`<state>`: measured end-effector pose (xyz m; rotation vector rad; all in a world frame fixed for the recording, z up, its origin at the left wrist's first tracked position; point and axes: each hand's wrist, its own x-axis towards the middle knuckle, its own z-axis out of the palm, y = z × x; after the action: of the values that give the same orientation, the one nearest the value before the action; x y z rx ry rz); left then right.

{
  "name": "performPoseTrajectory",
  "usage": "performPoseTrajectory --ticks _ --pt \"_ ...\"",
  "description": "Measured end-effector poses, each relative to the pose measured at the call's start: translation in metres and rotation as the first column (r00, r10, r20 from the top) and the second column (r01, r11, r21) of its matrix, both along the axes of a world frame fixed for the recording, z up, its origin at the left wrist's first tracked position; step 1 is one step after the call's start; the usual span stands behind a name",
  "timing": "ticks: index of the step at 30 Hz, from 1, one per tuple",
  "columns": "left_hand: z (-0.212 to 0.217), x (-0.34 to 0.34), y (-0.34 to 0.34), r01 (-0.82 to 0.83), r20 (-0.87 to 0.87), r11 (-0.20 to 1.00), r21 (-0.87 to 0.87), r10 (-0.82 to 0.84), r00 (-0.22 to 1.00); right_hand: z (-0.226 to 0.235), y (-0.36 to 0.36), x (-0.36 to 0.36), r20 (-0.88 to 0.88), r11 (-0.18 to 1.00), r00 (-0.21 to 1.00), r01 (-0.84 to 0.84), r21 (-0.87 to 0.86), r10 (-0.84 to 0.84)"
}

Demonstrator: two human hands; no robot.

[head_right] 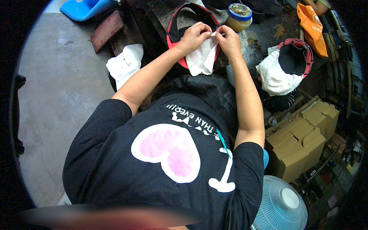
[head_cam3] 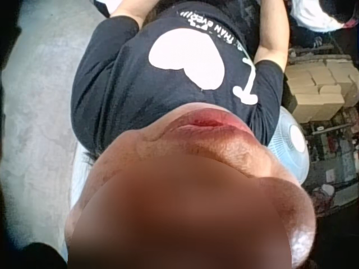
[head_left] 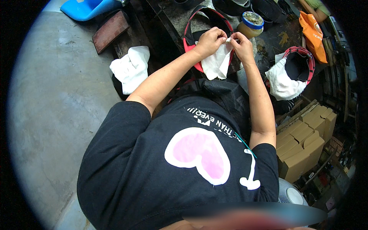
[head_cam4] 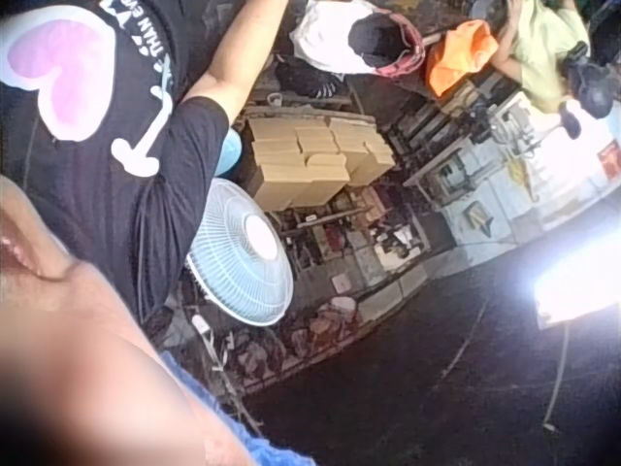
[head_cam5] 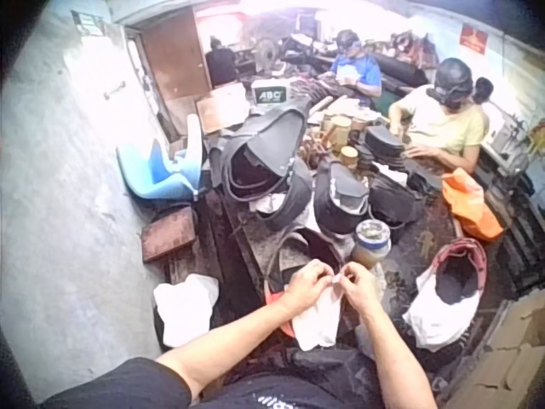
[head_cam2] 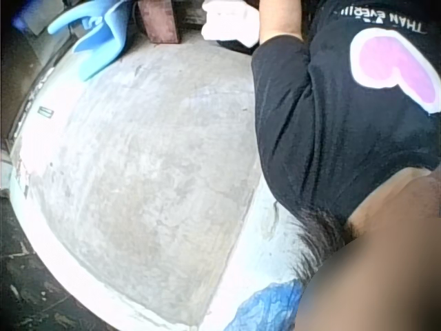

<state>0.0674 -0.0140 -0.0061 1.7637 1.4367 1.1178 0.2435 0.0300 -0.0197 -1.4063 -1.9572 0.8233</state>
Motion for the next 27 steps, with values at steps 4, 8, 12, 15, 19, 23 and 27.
performPoseTrajectory --ticks 4,8,12,15,19,23,27 --pt "-0.001 0.000 0.001 0.206 0.086 0.976 0.072 -0.212 0.974 0.004 0.001 0.001 0.109 0.968 0.964 0.248 -0.029 -0.243" --pt "-0.004 -0.002 -0.001 0.101 0.140 0.994 0.046 -0.107 0.984 0.009 0.001 0.001 -0.127 0.998 0.990 0.053 -0.038 -0.057" --pt "0.005 -0.001 -0.007 0.104 0.129 0.987 0.126 -0.121 0.984 0.014 -0.013 0.007 -0.345 0.987 0.928 0.097 -0.131 -0.137" --pt "0.024 -0.009 -0.019 0.147 0.106 0.948 0.283 -0.183 0.977 0.025 -0.027 0.029 -0.465 0.978 0.873 0.058 -0.202 -0.148" --pt "0.053 -0.050 -0.056 0.258 -0.242 0.876 0.408 -0.169 0.956 0.050 -0.076 0.089 -0.369 0.963 0.917 0.050 -0.265 -0.150" --pt "0.063 -0.090 -0.106 0.377 -0.405 0.926 0.008 -0.342 0.848 0.072 -0.146 0.152 -0.181 0.926 0.950 0.187 -0.328 -0.256" --pt "0.045 -0.086 -0.140 0.327 -0.121 0.803 -0.498 -0.438 0.891 0.079 -0.208 0.176 -0.135 0.804 0.858 0.395 -0.444 -0.496"
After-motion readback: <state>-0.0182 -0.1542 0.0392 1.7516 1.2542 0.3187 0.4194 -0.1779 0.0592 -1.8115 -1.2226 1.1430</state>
